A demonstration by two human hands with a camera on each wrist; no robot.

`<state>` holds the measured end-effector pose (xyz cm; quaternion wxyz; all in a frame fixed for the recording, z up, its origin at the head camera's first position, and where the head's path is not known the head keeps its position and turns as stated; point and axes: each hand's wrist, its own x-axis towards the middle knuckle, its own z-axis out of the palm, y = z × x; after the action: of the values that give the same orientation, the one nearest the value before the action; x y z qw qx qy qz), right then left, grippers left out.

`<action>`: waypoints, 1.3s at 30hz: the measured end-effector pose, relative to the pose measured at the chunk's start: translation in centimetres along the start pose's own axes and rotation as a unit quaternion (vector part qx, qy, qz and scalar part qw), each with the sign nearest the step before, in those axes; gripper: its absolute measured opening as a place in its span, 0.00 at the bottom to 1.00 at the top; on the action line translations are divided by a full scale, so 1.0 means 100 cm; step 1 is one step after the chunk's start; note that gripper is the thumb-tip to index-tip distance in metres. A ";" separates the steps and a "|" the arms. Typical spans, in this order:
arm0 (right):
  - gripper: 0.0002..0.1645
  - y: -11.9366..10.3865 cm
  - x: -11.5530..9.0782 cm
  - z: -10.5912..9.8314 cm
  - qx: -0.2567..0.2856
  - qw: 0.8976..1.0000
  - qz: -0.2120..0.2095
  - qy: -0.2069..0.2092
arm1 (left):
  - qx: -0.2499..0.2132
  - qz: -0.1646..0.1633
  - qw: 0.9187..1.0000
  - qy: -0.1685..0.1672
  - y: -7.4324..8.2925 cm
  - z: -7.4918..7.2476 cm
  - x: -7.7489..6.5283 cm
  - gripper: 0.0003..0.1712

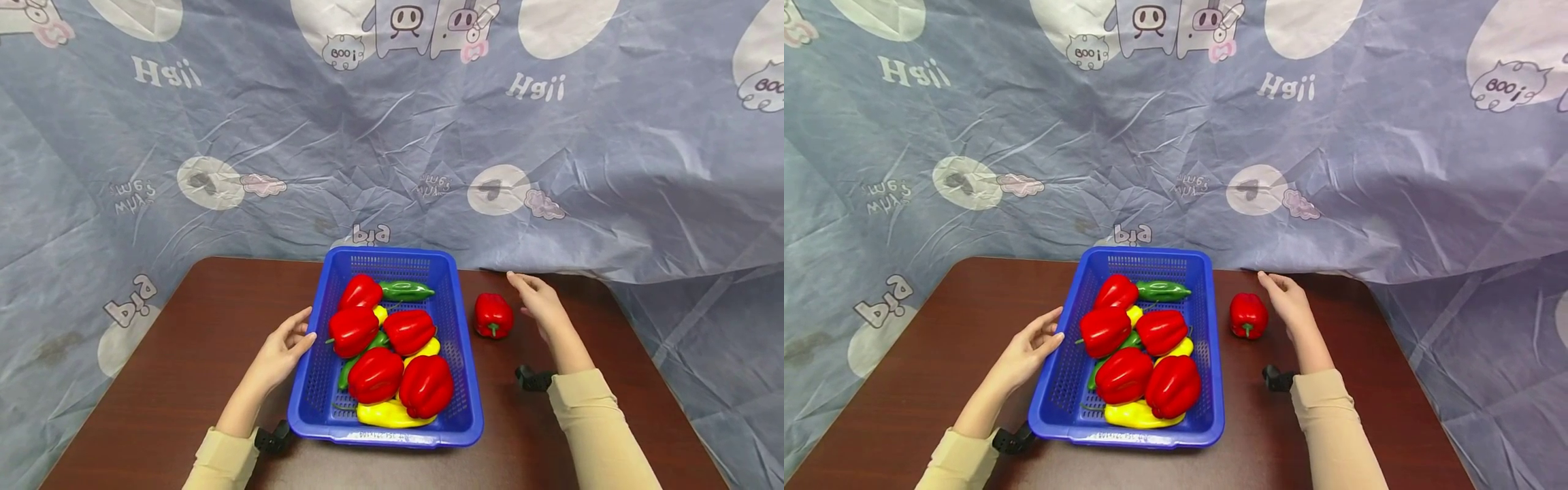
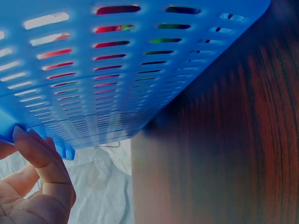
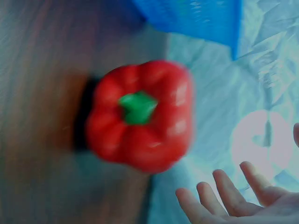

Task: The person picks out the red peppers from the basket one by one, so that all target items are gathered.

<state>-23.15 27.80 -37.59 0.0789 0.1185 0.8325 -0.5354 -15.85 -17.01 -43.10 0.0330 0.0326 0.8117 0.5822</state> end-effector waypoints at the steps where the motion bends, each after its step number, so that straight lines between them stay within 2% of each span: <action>1: 0.50 -0.005 -0.002 0.000 0.003 1.000 -0.009 0.003 | 0.000 -0.001 1.000 0.000 0.001 0.000 0.000 0.32; 9: 0.44 -0.048 -0.022 0.015 0.002 0.996 -0.085 0.004 | 0.017 -0.003 1.000 0.000 0.005 -0.003 0.002 0.33; 16: 0.42 -0.073 -0.036 0.029 0.020 0.991 -0.132 -0.031 | 0.024 -0.001 1.000 -0.003 0.006 -0.003 0.003 0.33; 21: 0.41 -0.084 -0.039 0.043 0.007 0.987 -0.153 -0.056 | 0.023 0.004 1.000 -0.005 0.004 -0.003 0.004 0.32; 30: 0.40 -0.089 -0.041 0.078 -0.031 0.975 -0.188 -0.113 | 0.012 0.005 1.000 -0.007 0.004 -0.003 0.004 0.32; 39: 0.44 -0.079 -0.041 0.103 -0.049 0.968 -0.168 -0.179 | 0.005 -0.003 1.000 -0.011 0.004 -0.003 0.002 0.32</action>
<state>-21.35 14.80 -33.91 0.1417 -0.1246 0.8382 -0.5117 -16.08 -17.13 -42.64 0.0432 0.0370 0.8142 0.5778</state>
